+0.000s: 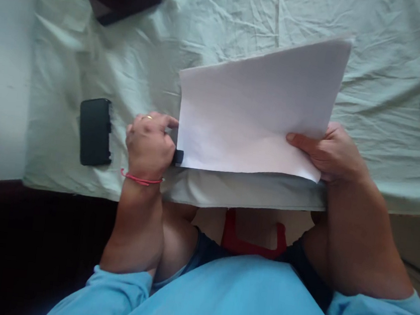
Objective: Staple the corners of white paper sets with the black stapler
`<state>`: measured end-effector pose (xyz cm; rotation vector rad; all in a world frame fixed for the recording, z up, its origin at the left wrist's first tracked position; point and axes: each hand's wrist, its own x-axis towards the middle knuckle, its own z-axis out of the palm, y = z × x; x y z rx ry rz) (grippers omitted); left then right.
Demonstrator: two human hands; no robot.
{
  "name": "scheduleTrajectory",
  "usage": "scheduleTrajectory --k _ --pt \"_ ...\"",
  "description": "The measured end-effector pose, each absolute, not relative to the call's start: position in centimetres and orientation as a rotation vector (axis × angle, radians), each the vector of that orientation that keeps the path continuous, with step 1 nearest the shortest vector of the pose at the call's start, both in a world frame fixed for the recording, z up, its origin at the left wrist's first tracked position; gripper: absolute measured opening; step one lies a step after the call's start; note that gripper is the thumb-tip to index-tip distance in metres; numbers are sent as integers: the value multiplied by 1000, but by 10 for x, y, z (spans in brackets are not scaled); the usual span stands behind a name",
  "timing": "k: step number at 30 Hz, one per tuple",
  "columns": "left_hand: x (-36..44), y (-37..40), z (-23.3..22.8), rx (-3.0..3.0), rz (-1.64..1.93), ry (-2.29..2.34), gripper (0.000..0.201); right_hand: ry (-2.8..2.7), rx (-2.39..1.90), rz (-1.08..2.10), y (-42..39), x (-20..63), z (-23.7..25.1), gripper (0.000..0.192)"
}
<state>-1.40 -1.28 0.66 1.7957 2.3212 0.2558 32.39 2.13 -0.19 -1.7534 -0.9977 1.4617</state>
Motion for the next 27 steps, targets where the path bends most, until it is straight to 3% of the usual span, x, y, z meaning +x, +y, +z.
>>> scheduleTrajectory --k 12,27 --pt "-19 -14 13 1717 450 2373 41 -1063 -1693 1424 19 328 -2 40" --pt "-15 -25 27 1817 182 2193 41 -1073 -1836 1433 19 346 5 52"
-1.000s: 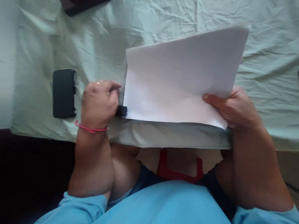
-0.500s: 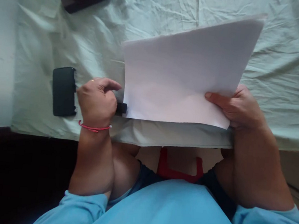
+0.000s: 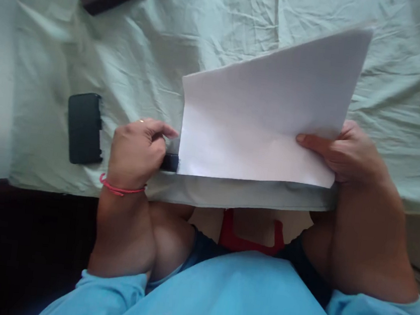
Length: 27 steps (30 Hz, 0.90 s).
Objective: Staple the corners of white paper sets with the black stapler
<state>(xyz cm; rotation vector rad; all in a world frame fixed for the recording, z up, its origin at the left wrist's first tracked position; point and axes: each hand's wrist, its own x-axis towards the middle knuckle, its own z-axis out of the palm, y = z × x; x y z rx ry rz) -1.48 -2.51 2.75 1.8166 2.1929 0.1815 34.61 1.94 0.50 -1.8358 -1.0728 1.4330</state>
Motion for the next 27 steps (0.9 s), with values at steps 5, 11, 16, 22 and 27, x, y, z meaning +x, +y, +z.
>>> scheduleTrajectory --k 5,11,16,22,27 --pt "-16 -25 28 1781 200 2158 41 -1122 -1779 1522 23 352 -1 54" --pt "-18 -32 22 1740 171 2151 37 -1206 -1828 1540 23 358 -1 53" --pt "-23 -50 11 1729 474 2294 30 -1236 -1838 1566 23 361 -1 51" --pt "-30 -65 5 1785 910 2285 27 -1218 -1783 1586 23 357 3 44" --pt "-28 -78 -2 1804 782 2202 46 -1155 -1781 1590 25 352 8 42"
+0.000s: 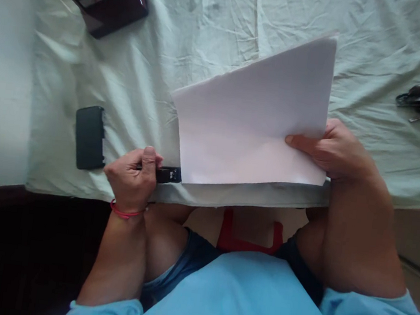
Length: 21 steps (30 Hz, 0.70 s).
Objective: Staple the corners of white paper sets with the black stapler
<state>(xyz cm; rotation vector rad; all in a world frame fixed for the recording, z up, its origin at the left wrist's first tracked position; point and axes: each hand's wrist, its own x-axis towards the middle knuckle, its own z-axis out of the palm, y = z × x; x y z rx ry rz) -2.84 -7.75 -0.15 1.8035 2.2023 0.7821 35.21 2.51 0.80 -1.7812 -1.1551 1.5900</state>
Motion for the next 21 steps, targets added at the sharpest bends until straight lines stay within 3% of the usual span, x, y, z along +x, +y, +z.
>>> scheduleTrajectory --k 5,8,12,15,18,21 --pt "-23 -72 -3 1790 839 2331 32 -1186 -1795 1556 24 355 6 40" --pt "-5 -73 8 1804 1135 2412 19 -1169 -1798 1506 21 357 4 42" --pt "34 -89 16 1717 1436 2162 20 -1079 -1770 1514 19 359 5 49" --pt "54 -101 1 1813 1311 1747 17 -1043 -1799 1482 20 363 5 47" --pt "57 -106 -20 1747 1305 1739 8 -1057 -1867 1424 20 370 8 49" --pt "52 -107 -35 1698 1319 1765 20 -1029 -1930 1345 18 378 12 50"
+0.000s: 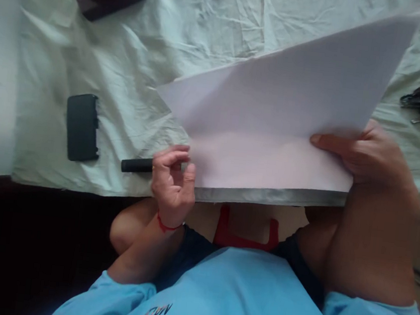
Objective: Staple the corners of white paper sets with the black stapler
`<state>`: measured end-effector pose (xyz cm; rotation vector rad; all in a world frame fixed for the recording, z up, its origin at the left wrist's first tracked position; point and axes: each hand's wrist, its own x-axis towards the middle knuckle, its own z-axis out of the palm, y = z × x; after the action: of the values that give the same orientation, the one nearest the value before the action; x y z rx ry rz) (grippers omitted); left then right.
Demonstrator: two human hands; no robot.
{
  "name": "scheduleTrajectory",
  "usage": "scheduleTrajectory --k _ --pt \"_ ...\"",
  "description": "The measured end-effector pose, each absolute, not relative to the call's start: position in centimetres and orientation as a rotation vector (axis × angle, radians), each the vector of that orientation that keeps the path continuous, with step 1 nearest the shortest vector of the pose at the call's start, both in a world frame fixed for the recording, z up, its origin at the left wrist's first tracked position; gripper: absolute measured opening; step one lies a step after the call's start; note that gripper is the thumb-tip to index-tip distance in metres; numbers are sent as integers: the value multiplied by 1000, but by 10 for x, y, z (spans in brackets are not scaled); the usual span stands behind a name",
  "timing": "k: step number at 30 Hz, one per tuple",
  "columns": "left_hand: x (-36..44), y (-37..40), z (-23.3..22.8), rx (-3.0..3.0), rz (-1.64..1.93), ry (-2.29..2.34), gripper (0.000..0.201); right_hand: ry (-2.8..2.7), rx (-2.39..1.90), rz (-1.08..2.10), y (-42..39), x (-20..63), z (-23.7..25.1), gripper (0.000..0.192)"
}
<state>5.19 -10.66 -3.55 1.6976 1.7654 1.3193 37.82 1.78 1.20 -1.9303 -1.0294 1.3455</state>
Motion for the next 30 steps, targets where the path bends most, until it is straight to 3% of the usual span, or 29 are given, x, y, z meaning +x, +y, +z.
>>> scheduleTrajectory --k 7,9,14,25,30 --pt "55 -98 -55 1277 1359 1648 68 -865 -2017 1258 15 384 16 52" --pt "56 -94 -52 1088 1333 1596 65 -850 -1992 1247 15 382 15 50" --pt "56 -89 -38 920 1226 1580 32 -1014 -1933 1318 17 380 7 48" --pt "60 -90 -39 867 1274 1507 33 -997 -1893 1110 21 378 5 44" --pt "58 -90 -39 943 1253 1686 36 -966 -1900 1098 22 373 8 44"
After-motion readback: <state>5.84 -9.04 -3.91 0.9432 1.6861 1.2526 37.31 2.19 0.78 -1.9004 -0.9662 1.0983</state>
